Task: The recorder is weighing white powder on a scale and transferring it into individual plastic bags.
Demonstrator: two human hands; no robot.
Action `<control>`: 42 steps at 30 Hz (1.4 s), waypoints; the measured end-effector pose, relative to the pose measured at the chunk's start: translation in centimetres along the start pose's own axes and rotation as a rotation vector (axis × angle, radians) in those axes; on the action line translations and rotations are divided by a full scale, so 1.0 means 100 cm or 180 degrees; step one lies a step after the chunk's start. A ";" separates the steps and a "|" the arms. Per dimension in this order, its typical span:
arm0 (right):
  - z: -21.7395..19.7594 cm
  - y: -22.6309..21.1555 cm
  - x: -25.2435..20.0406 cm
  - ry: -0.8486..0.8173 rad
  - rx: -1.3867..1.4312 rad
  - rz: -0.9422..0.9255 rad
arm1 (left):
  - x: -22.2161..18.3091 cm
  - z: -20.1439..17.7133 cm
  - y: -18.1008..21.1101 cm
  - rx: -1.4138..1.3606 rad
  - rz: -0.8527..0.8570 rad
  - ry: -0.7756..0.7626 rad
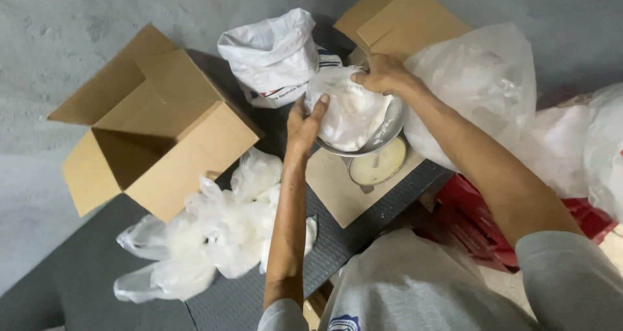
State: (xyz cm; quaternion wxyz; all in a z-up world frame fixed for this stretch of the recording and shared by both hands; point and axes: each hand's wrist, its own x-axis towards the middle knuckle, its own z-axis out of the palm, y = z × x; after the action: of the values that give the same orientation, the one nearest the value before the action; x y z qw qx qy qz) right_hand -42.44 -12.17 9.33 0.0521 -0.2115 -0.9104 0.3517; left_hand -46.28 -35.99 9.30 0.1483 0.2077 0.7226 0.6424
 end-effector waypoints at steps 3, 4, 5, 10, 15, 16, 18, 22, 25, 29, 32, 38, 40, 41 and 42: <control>0.025 0.013 0.011 0.0138 0.0012 0.0122 | 0.019 0.002 -0.038 -0.0735 -0.0137 -0.0271; 0.033 0.022 0.013 0.0247 0.0229 0.0192 | 0.026 0.006 -0.055 -0.1094 -0.0154 -0.0271; 0.036 0.027 0.012 0.0279 0.0231 0.0247 | 0.029 0.005 -0.058 -0.1098 -0.0172 -0.0332; 0.027 0.033 0.013 0.0849 0.1442 0.0384 | 0.055 0.014 -0.051 -0.3623 -0.1643 -0.0461; 0.019 0.020 0.011 0.0885 0.2252 0.0320 | 0.095 0.020 -0.087 -0.4420 -0.1251 -0.1122; 0.018 0.016 0.013 0.0931 0.2324 0.0238 | 0.094 0.020 -0.075 -0.4685 -0.1180 -0.1339; 0.005 -0.001 0.007 0.0939 0.2370 0.0137 | 0.073 0.012 -0.034 -0.4559 -0.1107 -0.1215; -0.004 -0.007 -0.014 0.0790 0.2190 -0.0059 | 0.044 -0.002 -0.010 -0.4203 -0.1063 -0.1007; -0.010 0.000 -0.027 0.0604 0.1788 -0.0046 | 0.032 -0.005 -0.017 -0.3669 -0.0992 -0.0622; -0.035 -0.010 -0.071 -0.0123 0.1649 0.0209 | 0.013 -0.021 -0.011 -0.3634 -0.0948 -0.0820; -0.043 -0.003 -0.081 -0.0690 0.1589 0.0366 | 0.002 -0.019 -0.003 -0.3384 -0.0853 -0.0946; -0.027 0.021 -0.046 -0.0121 0.1659 0.0495 | 0.026 0.000 0.006 -0.3396 -0.1183 -0.0925; -0.008 0.045 -0.019 -0.0054 0.1602 0.0236 | 0.035 0.002 0.008 -0.3636 -0.1308 -0.0869; -0.010 0.044 -0.014 -0.0029 0.1591 0.0237 | 0.047 0.004 0.002 -0.3642 -0.1302 -0.0897; -0.007 0.042 -0.010 0.0031 0.1901 0.0270 | 0.057 0.003 -0.006 -0.3645 -0.1368 -0.0732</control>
State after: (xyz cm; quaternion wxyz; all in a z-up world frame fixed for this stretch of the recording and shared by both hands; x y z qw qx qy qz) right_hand -39.94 -9.36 7.18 0.1016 -0.2263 -0.7568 0.6048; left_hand -51.20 -32.99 8.94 0.4391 0.0130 0.2685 0.8573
